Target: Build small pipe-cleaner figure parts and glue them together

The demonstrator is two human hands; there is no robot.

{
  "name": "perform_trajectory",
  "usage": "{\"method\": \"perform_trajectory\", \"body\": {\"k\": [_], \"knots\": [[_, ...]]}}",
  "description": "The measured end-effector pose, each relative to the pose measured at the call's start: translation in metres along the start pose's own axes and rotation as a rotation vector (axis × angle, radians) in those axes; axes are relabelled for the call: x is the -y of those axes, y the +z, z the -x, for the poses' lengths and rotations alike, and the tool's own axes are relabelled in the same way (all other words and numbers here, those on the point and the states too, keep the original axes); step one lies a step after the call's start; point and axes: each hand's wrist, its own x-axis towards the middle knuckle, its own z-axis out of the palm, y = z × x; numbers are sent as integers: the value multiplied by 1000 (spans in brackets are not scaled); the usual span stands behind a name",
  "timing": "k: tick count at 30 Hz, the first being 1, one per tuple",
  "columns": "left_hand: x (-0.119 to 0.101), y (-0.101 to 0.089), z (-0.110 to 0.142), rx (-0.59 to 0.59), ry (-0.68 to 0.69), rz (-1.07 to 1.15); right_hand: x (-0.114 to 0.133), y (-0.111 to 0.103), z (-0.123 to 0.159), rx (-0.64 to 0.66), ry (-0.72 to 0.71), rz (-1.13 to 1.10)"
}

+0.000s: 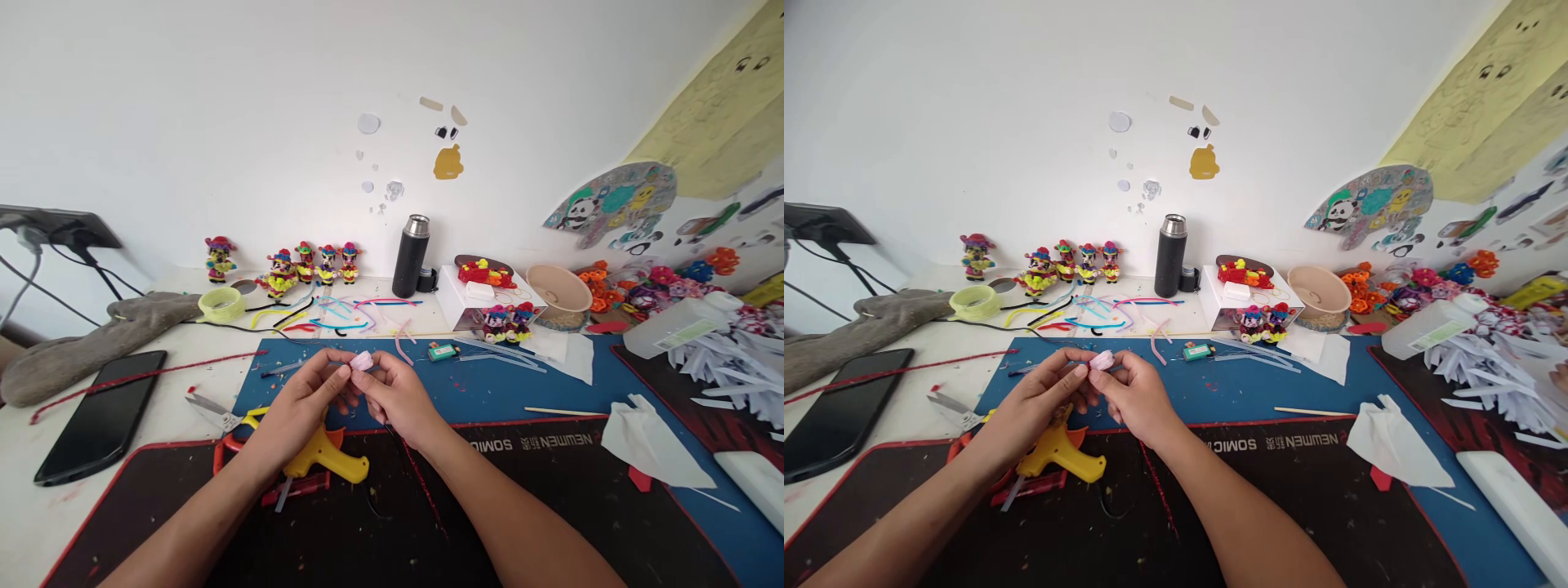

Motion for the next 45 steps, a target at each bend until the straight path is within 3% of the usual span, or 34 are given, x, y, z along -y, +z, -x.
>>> {"method": "perform_trajectory", "body": {"k": [4,7,13,22,45], "knots": [[-3,-8,-2,-20,69,-139,1,0,1,-16,-5,10],[-3,-15,-4,1,32,-151,2,1,2,-6,-6,20],[1,-16,-6,-11,-14,-37,4,0,3,-5,0,83],[3,-17,-12,-170,-55,107,7,3,5,10,17,67],[7,-14,-12,-218,-119,273,10,1,5,-21,-39,132]]}}
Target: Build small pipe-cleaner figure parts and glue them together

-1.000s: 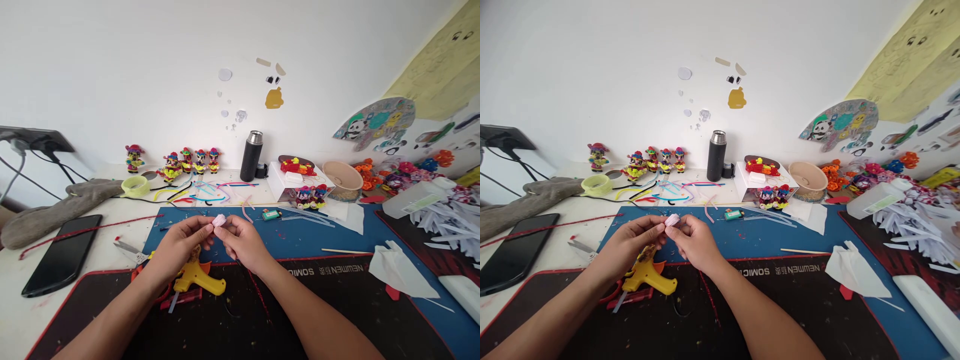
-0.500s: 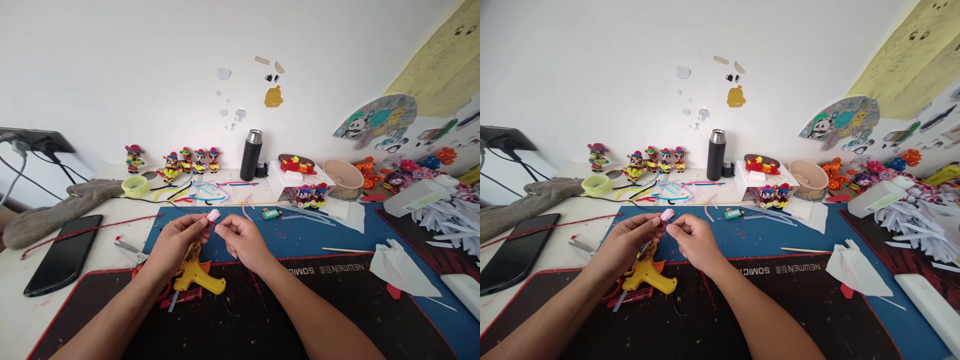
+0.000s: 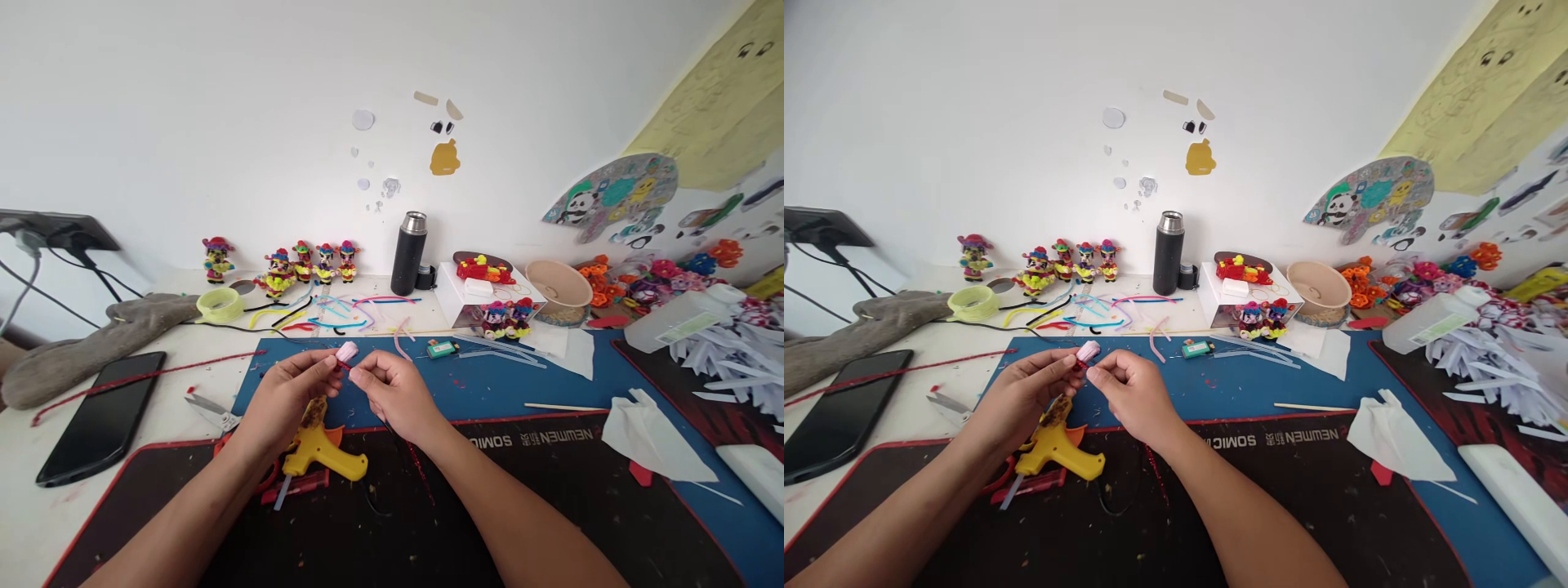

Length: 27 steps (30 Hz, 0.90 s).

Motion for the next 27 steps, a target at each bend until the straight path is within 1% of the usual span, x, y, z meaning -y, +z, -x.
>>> {"method": "perform_trajectory", "body": {"k": [16,27], "knots": [[-5,3,1,-16,-43,64,-1,0,1,-12,-3,71],[-4,4,2,9,-83,137,-4,-1,0,-29,-8,103]]}}
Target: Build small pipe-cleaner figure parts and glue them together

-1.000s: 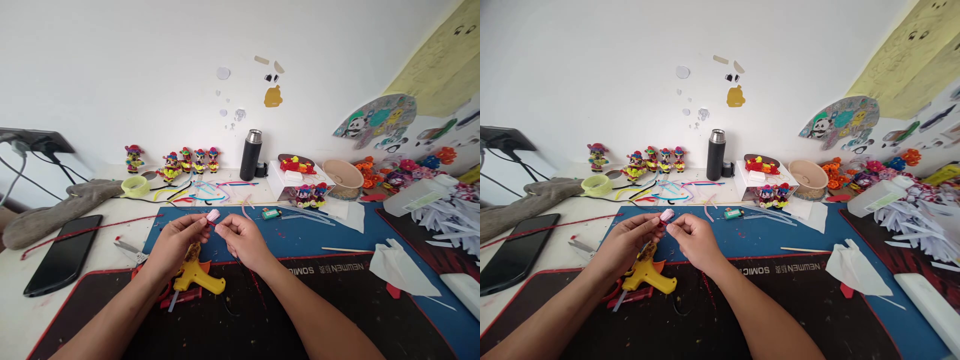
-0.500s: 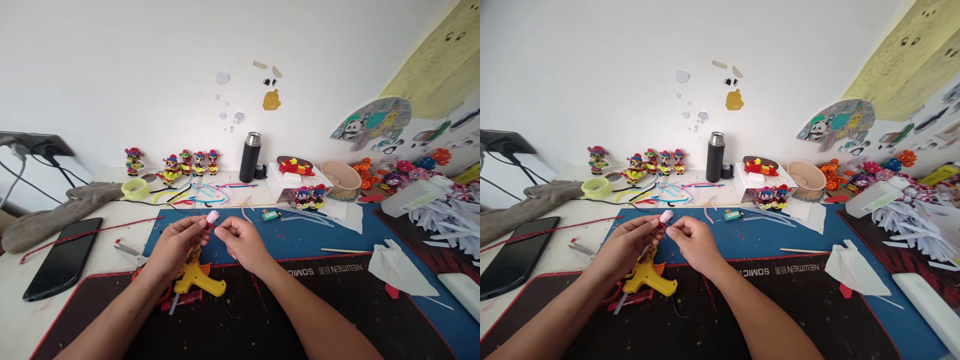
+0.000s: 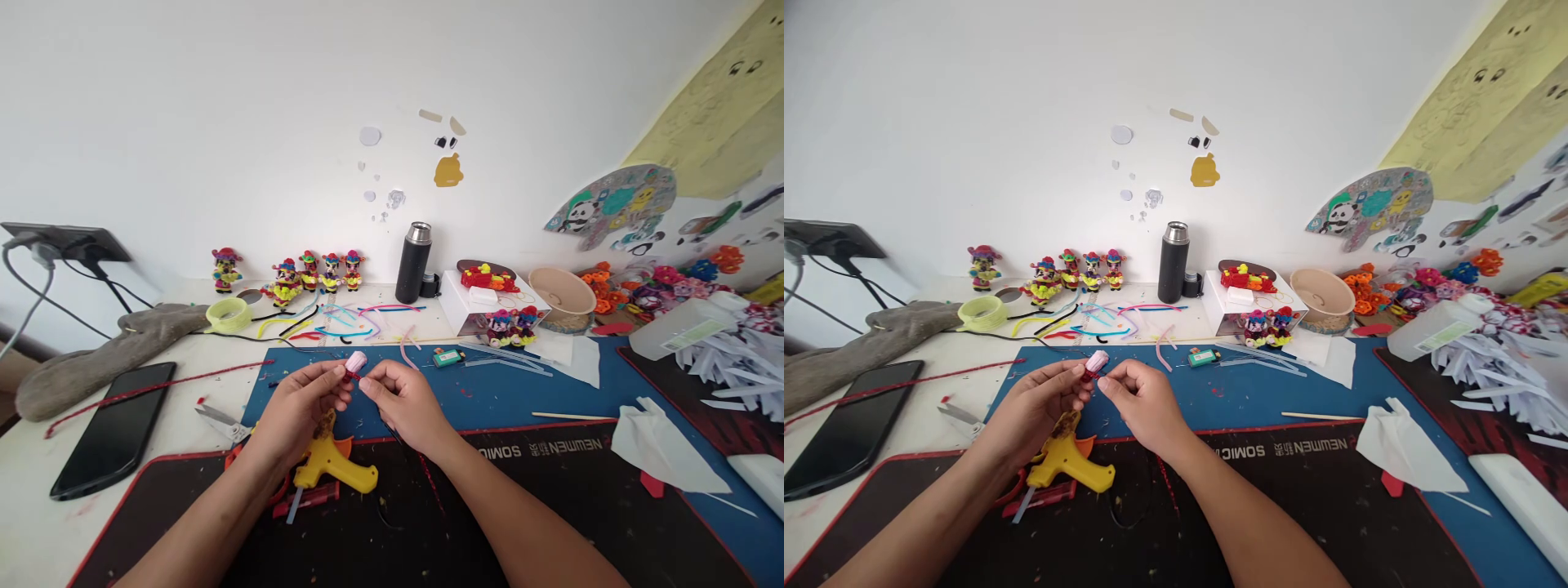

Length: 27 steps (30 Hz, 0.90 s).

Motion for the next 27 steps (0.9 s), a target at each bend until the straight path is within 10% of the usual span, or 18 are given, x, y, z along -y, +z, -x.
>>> {"method": "perform_trajectory", "body": {"k": [27], "knots": [[7,-7,-5,52,-55,34,-6,-2,-1,-47,-83,203]]}}
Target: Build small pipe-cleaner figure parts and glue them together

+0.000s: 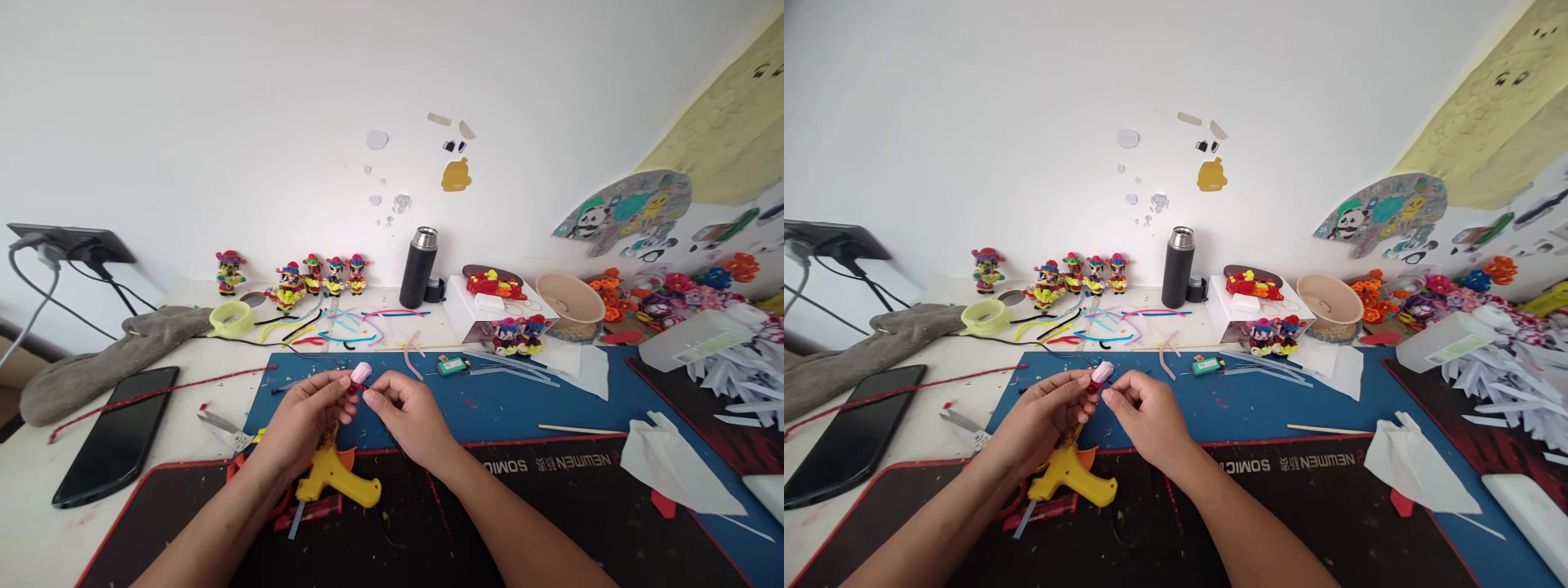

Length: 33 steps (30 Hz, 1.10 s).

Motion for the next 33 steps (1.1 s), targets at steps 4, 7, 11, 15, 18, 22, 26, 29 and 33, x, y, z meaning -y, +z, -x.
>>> {"method": "perform_trajectory", "body": {"k": [4,7,11,15,18,22,26,29,33], "knots": [[-3,2,1,-6,22,-42,0,0,0,0,-18,19],[-6,4,3,-7,51,-70,1,1,0,7,-30,41],[-10,6,7,7,100,-118,3,2,2,12,-57,52],[-13,7,11,11,145,-158,4,3,3,14,-66,28],[-13,8,13,16,144,-146,6,3,3,19,-46,-18],[-13,9,13,23,134,-118,9,3,4,30,-30,-55],[-13,10,13,23,135,-105,11,3,5,33,-19,-69],[-14,9,13,30,134,-111,11,3,5,36,-19,-79],[-14,8,15,45,133,-126,11,3,4,42,-24,-86]]}}
